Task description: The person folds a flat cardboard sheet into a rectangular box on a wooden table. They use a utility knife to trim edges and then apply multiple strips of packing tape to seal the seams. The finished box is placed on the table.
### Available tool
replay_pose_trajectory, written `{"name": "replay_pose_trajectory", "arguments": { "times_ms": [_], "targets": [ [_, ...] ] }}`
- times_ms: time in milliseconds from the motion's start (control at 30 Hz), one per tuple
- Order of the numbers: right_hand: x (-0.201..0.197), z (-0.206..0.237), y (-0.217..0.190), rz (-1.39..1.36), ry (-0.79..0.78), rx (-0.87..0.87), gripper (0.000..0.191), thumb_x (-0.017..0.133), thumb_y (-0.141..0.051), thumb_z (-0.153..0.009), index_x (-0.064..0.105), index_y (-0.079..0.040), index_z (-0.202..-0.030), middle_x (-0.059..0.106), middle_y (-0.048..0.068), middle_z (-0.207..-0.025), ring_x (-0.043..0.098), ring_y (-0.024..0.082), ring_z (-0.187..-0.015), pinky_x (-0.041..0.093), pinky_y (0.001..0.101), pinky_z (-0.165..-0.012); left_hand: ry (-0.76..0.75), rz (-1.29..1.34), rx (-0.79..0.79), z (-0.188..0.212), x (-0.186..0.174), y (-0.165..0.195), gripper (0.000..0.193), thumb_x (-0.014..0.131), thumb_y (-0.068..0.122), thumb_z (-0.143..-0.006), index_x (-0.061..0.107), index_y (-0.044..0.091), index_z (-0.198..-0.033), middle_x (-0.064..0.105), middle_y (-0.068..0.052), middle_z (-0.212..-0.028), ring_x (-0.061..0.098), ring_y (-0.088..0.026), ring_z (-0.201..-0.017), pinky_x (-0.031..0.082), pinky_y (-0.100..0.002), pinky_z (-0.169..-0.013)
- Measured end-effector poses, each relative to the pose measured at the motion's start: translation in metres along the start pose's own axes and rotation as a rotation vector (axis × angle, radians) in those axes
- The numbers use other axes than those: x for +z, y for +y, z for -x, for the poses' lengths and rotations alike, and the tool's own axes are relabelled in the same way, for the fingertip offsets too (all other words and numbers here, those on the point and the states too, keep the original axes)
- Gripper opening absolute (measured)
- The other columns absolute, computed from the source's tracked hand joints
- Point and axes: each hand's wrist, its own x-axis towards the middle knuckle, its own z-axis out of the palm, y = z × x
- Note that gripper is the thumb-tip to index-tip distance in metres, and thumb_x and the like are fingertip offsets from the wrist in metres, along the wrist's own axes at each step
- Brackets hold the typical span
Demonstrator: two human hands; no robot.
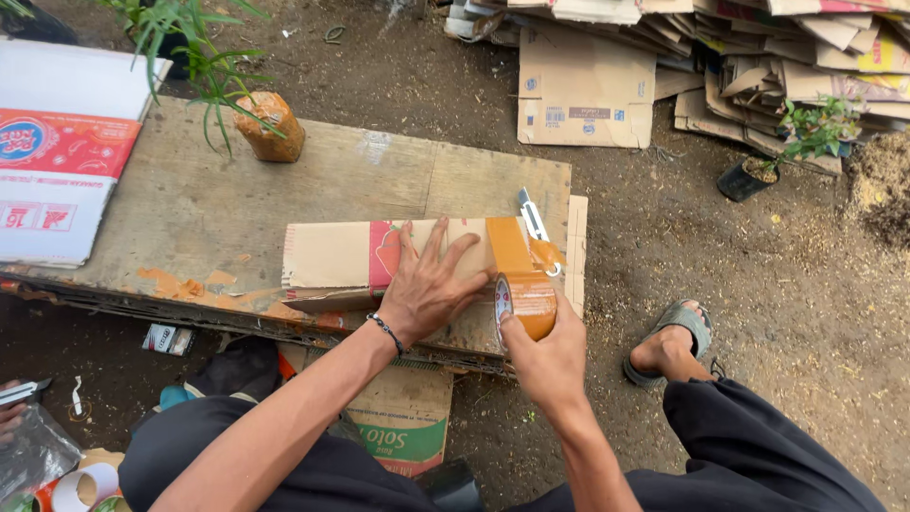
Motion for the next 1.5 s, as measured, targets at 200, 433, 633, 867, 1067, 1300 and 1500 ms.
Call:
{"name": "replay_pose_trajectory", "arguments": {
  "times_ms": [200, 433, 633, 867, 1067, 1300, 1500],
  "targets": [
    [0.006, 0.027, 0.036, 0.186, 0.081, -0.018, 0.033, 0.074, -0.012, -0.077, 0.067, 0.001, -0.107, 0.076, 0.011, -0.087, 0.074, 0.018, -0.077, 0.059, 0.0338, -0.074, -0.038, 0.002, -0.025, 0.001, 0.004, 0.000, 0.031, 0.076, 0.042, -0.083, 0.069, 0.036, -0.113, 0.051, -0.009, -0.143, 0.040, -0.046, -0.142, 0.024, -0.084, -0.103],
    [0.020, 0.037, 0.084, 0.154, 0.136, -0.066, 0.039, 0.074, -0.012, -0.076, 0.064, 0.002, -0.111, 0.075, 0.013, -0.089, 0.074, 0.020, -0.079, 0.059, 0.0354, -0.075, -0.024, 0.021, -0.020, 0.003, 0.011, 0.000, 0.037, 0.078, 0.042, -0.082, 0.071, 0.035, -0.118, 0.053, -0.010, -0.142, 0.038, -0.047, -0.142, 0.021, -0.085, -0.103],
    [0.025, 0.040, 0.098, 0.126, 0.114, -0.021, 0.035, 0.073, -0.014, -0.079, 0.064, 0.001, -0.109, 0.075, 0.013, -0.087, 0.074, 0.021, -0.077, 0.060, 0.0358, -0.073, -0.003, 0.049, -0.034, 0.006, 0.015, 0.000, 0.036, 0.081, 0.043, -0.080, 0.074, 0.036, -0.115, 0.057, -0.005, -0.139, 0.038, -0.042, -0.145, 0.020, -0.084, -0.108],
    [0.023, 0.036, 0.088, 0.294, 0.092, 0.106, 0.040, 0.075, -0.021, -0.078, 0.064, 0.001, -0.110, 0.074, 0.017, -0.090, 0.074, 0.027, -0.081, 0.057, 0.0405, -0.075, 0.010, 0.077, -0.070, 0.006, 0.019, 0.000, 0.034, 0.084, 0.043, -0.079, 0.074, 0.034, -0.110, 0.058, -0.002, -0.140, 0.039, -0.038, -0.146, 0.020, -0.081, -0.111],
    [0.014, 0.018, 0.076, 0.333, -0.063, 0.276, 0.030, 0.072, -0.026, -0.082, 0.068, 0.001, -0.095, 0.072, 0.014, -0.075, 0.073, 0.025, -0.070, 0.057, 0.0390, -0.069, -0.031, 0.099, -0.092, 0.000, 0.020, -0.005, 0.032, 0.085, 0.042, -0.076, 0.073, 0.028, -0.101, 0.060, -0.001, -0.138, 0.042, -0.040, -0.144, 0.019, -0.081, -0.109],
    [0.016, -0.002, 0.066, 0.103, -0.084, 0.347, 0.025, 0.069, -0.023, -0.086, 0.067, 0.002, -0.089, 0.067, 0.008, -0.064, 0.062, 0.015, -0.055, 0.051, 0.0345, -0.052, -0.096, 0.239, -0.159, -0.028, 0.007, -0.020, 0.036, 0.087, 0.043, -0.073, 0.073, 0.025, -0.100, 0.061, -0.002, -0.131, 0.048, -0.040, -0.135, 0.024, -0.081, -0.100],
    [0.028, -0.038, 0.045, 0.155, 0.022, 0.233, 0.025, 0.072, -0.021, -0.084, 0.065, 0.001, -0.093, 0.068, 0.005, -0.065, 0.064, 0.012, -0.054, 0.053, 0.0313, -0.051, -0.369, 0.453, -0.346, -0.071, 0.002, -0.062, 0.040, 0.084, 0.047, -0.075, 0.072, 0.023, -0.104, 0.068, -0.002, -0.119, 0.065, -0.028, -0.116, 0.048, -0.056, -0.096]
  ]
}}
